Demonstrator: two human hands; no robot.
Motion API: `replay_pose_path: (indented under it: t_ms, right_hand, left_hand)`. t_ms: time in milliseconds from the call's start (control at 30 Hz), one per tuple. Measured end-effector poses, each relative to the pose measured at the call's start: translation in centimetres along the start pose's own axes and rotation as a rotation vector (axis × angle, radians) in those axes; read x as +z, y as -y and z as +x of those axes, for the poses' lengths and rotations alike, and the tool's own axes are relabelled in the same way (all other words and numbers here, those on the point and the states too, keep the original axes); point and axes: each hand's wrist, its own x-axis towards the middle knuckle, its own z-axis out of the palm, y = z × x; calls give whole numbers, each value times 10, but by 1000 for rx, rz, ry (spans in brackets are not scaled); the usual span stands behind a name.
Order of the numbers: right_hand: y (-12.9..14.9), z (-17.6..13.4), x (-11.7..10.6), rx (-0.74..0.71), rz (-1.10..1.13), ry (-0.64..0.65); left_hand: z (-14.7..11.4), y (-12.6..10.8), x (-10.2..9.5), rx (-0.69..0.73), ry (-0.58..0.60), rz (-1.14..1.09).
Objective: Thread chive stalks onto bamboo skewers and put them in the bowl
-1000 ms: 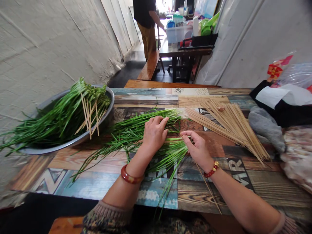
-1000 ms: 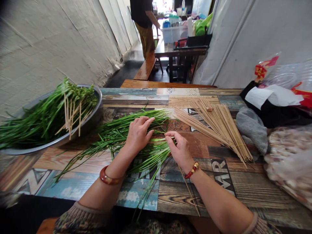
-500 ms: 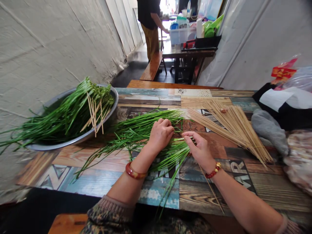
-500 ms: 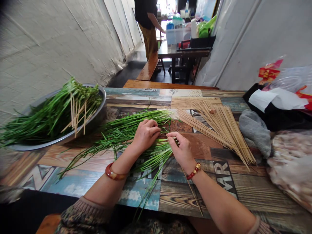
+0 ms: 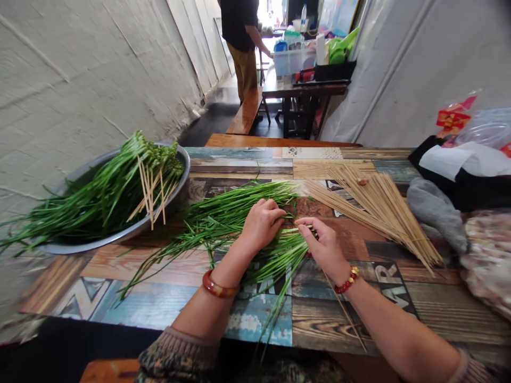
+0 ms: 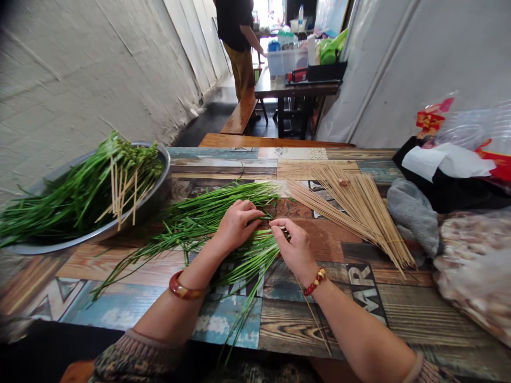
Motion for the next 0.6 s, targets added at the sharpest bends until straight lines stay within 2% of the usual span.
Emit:
replay_pose_path:
  t_ms: [100, 233, 400, 600]
  right_hand:
    - [1, 1, 0, -17, -9, -9]
    - [3, 2, 0, -33, -12, -21]
    - [3, 0, 0, -12, 12, -12]
    - [1, -3, -1, 9, 28, -5]
  left_hand:
    - [2, 0, 1, -2, 43, 96]
    - [4, -1, 0, 2, -18, 105]
    - [1, -1, -2, -72, -185, -195]
    - [1, -5, -4, -208, -144, -500]
